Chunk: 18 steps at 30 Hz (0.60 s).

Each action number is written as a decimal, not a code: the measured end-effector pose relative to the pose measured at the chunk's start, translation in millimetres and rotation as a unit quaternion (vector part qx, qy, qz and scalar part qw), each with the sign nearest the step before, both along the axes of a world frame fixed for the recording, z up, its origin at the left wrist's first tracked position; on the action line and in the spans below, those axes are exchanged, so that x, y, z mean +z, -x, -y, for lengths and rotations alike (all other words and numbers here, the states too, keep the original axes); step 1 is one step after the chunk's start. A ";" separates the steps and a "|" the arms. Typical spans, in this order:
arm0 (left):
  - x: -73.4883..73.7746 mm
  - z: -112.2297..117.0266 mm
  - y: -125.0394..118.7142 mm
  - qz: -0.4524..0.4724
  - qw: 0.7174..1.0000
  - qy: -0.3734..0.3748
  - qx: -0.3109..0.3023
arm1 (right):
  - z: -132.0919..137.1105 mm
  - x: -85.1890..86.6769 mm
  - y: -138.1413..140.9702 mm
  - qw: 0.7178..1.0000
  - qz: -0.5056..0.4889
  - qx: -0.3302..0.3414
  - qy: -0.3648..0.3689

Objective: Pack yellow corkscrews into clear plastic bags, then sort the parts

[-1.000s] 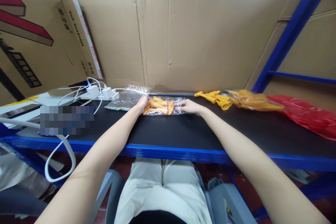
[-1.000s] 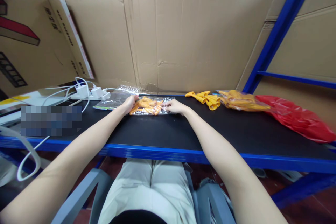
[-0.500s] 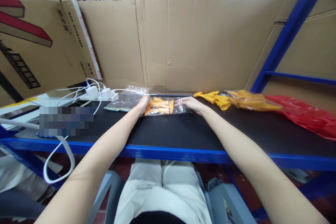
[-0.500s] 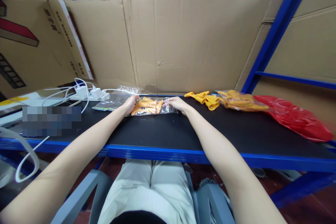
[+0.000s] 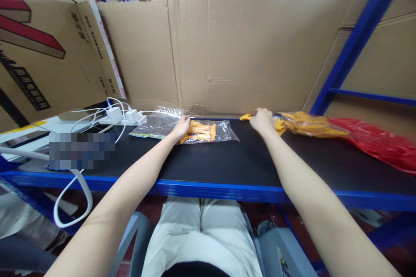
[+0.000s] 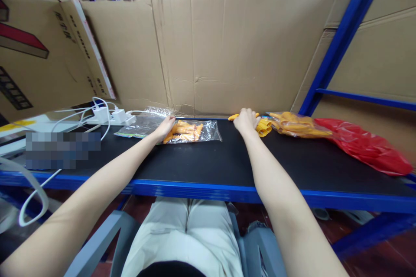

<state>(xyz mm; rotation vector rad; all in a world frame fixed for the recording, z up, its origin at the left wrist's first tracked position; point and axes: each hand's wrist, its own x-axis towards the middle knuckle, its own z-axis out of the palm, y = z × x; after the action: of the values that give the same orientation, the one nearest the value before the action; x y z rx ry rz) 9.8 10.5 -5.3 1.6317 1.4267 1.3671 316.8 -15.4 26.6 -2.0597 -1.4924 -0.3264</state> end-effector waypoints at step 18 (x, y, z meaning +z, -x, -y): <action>3.6 5.0 2.7 -0.069 0.996 -0.049 -0.018 | -8.3 -22.4 -32.8 0.988 -0.005 -0.044 0.150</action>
<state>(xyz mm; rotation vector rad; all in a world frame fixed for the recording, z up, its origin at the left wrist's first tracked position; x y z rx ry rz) 7.1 5.6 -1.7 1.8374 1.4189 1.3451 349.6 -7.1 4.2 -2.3627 -1.5223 -0.1287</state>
